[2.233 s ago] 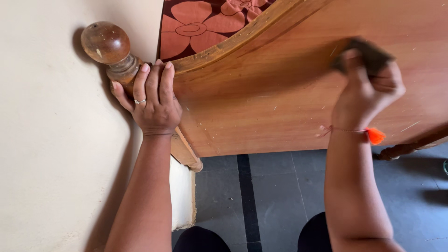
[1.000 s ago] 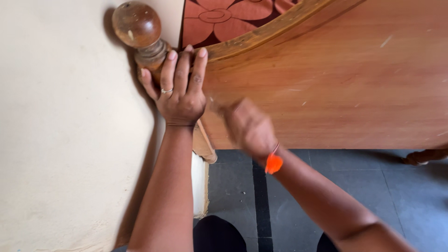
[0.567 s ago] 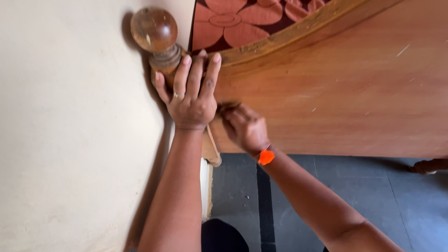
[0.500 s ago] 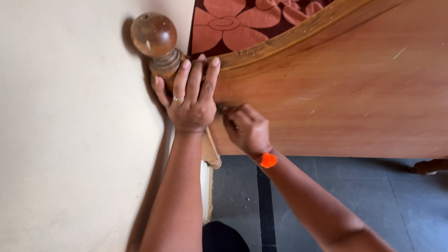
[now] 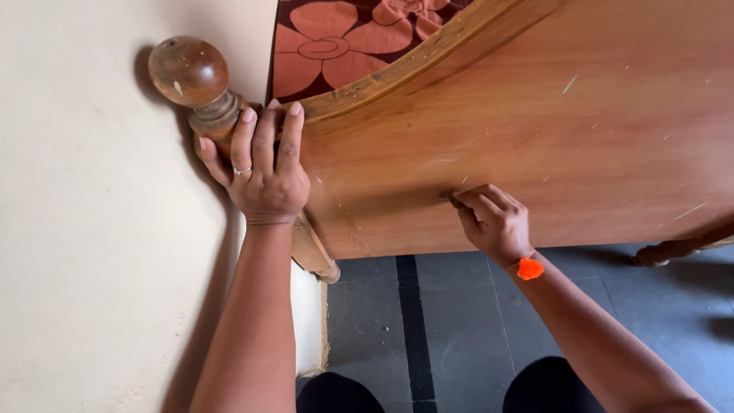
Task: The person sands the wooden bed frame using a sanding block. They work along the side and edge of the frame, moving the block back and forth to smooth the surface.
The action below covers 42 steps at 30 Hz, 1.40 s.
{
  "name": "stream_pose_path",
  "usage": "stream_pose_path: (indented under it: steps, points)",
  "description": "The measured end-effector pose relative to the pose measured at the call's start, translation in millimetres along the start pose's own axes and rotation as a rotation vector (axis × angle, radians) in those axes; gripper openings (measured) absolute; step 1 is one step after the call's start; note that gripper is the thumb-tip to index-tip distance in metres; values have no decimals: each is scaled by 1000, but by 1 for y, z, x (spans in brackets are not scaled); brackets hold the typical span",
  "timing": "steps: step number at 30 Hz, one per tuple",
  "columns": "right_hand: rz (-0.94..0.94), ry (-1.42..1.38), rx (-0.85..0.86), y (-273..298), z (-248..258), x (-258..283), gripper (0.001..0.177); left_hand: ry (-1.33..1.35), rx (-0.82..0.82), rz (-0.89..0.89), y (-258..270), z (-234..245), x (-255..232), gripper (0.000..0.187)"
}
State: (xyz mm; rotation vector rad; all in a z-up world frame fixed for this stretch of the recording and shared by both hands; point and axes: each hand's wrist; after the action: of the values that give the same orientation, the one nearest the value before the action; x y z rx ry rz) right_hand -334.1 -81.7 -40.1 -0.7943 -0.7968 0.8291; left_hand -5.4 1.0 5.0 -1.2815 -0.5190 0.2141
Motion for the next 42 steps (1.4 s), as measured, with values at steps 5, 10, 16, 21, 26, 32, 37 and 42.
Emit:
stream_pose_path:
  steps: [5, 10, 16, 21, 26, 32, 37, 42]
  points:
    - [-9, 60, -118, 1, 5, 1, 20, 19, 19, 14, 6, -1, 1, 39]
    - [-101, -43, -164, 1, 6, 4, 18, 36, 97, 33, -1, 14, -2, 37]
    - [-35, 27, -11, 7, 10, -3, 21, 0, 144, 27, -30, 52, -55, 73]
    - [-118, -37, -82, 12, 14, -7, 19, 395, 197, -93, -75, 24, -28, 51]
    - [-174, -62, -185, 14, 10, 11, 21, 238, 170, -245, -80, -7, -17, 58]
    - [157, 13, 157, 16, -63, 31, 18, 271, 165, -192, -72, -13, -17, 56]
    - [343, 70, 74, 3, -99, 42, 21, 297, 186, -180, -74, -12, -17, 55]
    - [614, 165, 548, 32, -136, 73, 14, 321, 192, -172, -73, -12, -17, 55]
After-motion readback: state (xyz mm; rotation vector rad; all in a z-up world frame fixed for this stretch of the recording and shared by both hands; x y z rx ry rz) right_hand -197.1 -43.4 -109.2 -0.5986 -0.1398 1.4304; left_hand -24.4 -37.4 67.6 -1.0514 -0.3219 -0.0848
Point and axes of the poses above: each hand's wrist, its own y-axis away from the middle knuckle, its own z-axis out of the back of the hand, x = y × z, and after that the axes turned 5 degrees about -y, right-handed
